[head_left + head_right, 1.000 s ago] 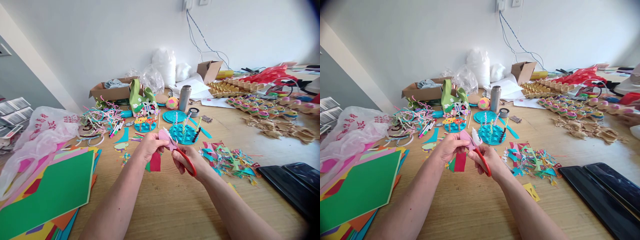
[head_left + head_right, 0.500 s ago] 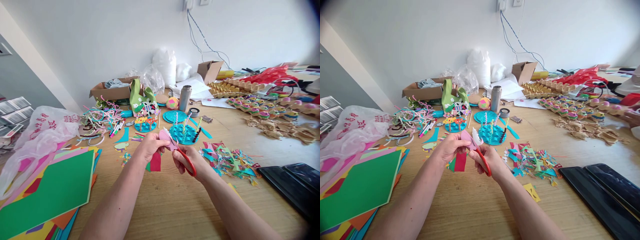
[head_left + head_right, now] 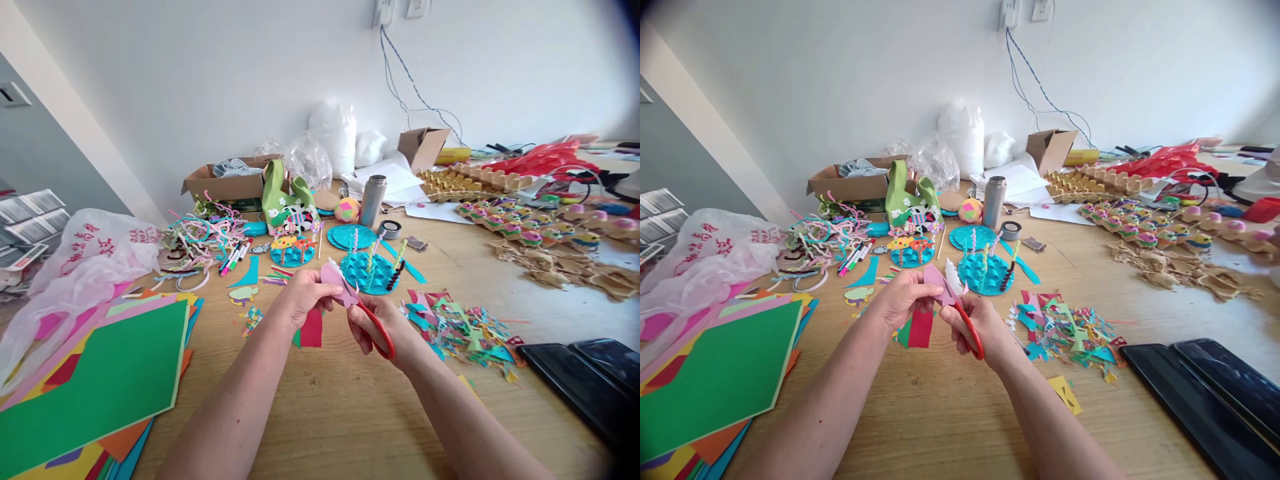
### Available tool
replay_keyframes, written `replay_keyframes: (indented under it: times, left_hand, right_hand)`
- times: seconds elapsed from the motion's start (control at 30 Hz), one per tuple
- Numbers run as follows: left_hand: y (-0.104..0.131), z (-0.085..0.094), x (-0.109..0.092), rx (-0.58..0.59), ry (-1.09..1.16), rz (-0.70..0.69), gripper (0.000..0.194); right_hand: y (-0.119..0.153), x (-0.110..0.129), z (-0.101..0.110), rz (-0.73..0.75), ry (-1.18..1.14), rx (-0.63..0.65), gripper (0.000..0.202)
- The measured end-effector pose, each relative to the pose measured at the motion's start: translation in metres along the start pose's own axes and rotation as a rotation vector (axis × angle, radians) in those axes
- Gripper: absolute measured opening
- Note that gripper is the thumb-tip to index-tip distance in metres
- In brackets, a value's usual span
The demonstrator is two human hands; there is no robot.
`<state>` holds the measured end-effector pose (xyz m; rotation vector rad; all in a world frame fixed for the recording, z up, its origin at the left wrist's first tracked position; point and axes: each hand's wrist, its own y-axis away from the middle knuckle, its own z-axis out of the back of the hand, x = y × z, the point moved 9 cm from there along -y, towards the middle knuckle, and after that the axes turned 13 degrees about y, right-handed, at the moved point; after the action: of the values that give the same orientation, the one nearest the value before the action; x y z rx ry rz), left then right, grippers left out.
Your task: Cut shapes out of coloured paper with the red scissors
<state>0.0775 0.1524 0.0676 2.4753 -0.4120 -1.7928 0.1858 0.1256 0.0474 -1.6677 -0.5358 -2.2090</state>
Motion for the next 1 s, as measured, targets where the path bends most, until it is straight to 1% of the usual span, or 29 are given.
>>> replay_keyframes:
  times: [0.1,0.2,0.3,0.4,0.53,0.63,0.77,1.0]
  left_hand:
    - [0.001,-0.001,-0.001,0.012,0.006,-0.001,0.018]
    - [0.002,-0.003,-0.003,0.03,-0.001,0.004,0.024]
    - [0.002,0.001,-0.006,-0.01,0.024,-0.019,0.031]
    - [0.002,0.007,-0.013,-0.065,0.065,-0.095,0.034]
    - [0.001,0.008,-0.016,-0.069,0.076,-0.141,0.033]
    - [0.001,0.007,-0.015,-0.051,0.078,-0.14,0.031]
    - [0.001,0.006,-0.016,-0.056,0.087,-0.137,0.031]
    - [0.003,0.007,-0.017,-0.071,0.094,-0.132,0.029]
  right_hand:
    - [0.001,0.0,0.0,-0.007,0.005,0.006,0.031]
    - [0.001,-0.001,0.0,-0.012,-0.007,0.013,0.032]
    - [0.001,-0.002,-0.001,-0.022,-0.013,0.014,0.033]
    - [0.001,-0.002,-0.003,-0.039,-0.026,0.026,0.036]
    - [0.001,-0.001,-0.004,-0.051,-0.034,0.042,0.039]
    - [0.001,0.0,-0.004,-0.039,-0.015,0.045,0.045]
    - [0.001,0.001,-0.005,-0.002,-0.022,0.059,0.052]
    - [0.001,0.006,-0.005,0.034,-0.019,0.056,0.054]
